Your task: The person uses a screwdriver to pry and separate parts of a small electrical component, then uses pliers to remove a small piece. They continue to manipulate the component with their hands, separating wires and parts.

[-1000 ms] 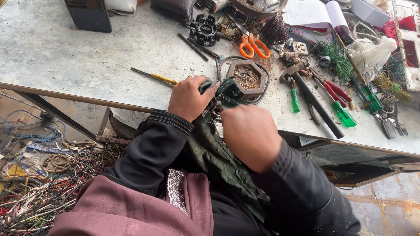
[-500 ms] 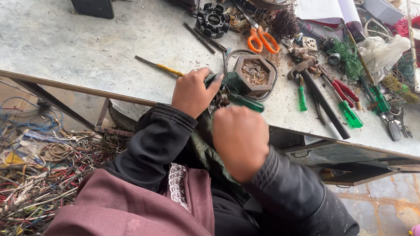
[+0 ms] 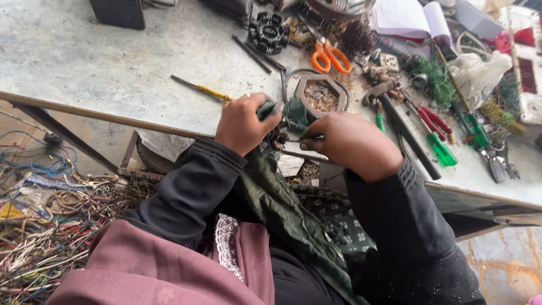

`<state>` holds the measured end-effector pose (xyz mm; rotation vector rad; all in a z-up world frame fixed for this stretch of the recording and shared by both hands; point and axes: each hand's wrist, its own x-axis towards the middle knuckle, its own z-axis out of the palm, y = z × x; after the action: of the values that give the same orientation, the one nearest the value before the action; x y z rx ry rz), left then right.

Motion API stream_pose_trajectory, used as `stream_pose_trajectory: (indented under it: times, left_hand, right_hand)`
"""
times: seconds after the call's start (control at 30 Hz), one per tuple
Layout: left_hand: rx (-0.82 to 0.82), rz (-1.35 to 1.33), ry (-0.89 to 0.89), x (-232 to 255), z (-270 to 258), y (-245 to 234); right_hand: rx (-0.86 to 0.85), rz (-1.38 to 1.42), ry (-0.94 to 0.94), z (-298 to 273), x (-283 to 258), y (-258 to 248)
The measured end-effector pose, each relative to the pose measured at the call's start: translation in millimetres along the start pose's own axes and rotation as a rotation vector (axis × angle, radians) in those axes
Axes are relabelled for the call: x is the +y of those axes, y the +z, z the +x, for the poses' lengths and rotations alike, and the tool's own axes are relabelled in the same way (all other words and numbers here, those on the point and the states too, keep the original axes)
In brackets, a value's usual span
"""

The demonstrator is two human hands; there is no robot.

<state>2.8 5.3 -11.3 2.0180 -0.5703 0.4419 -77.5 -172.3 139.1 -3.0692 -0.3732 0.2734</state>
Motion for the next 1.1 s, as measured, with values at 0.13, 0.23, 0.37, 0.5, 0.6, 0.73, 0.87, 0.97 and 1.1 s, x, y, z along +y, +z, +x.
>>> stream_pose_trajectory:
  times: [0.13,0.23,0.37,0.5,0.6,0.73,0.87,0.97,1.1]
  left_hand:
    - [0.056,-0.051,0.081,0.9,-4.7,-3.6]
    - [0.033,-0.124,0.167,2.8,-5.8,-6.2]
    - [-0.003,-0.082,0.289,5.4,-13.5,-4.9]
    - [0.046,-0.134,0.139,7.8,-9.7,-5.7]
    - [0.158,-0.167,0.199,5.5,-11.0,-5.1]
    - [0.113,-0.223,0.106,-2.3,-12.6,-3.1]
    - [0.091,-0.258,0.033,-3.0,-9.8,-2.1]
    - [0.118,-0.273,0.075,-4.7,-8.5,-0.4]
    - [0.148,-0.21,0.06,-3.0,-7.6,-1.0]
  right_hand:
    - [-0.278,0.126,0.132,17.0,18.3,-8.5]
    - [-0.334,0.208,0.087,22.5,43.4,-0.1]
    - [-0.305,0.262,-0.383,36.3,56.1,31.7]
    - [-0.189,0.106,-0.192,5.0,37.3,53.5]
    - [-0.028,0.38,-0.144,-75.3,48.1,51.8]
    - [0.243,0.534,0.522,-107.6,83.9,58.1]
    - [0.417,0.158,0.568,-71.9,106.2,88.5]
    - [0.635,-0.036,0.468,-46.0,107.9,116.1]
    - [0.825,0.002,0.359,-41.9,88.8,123.4]
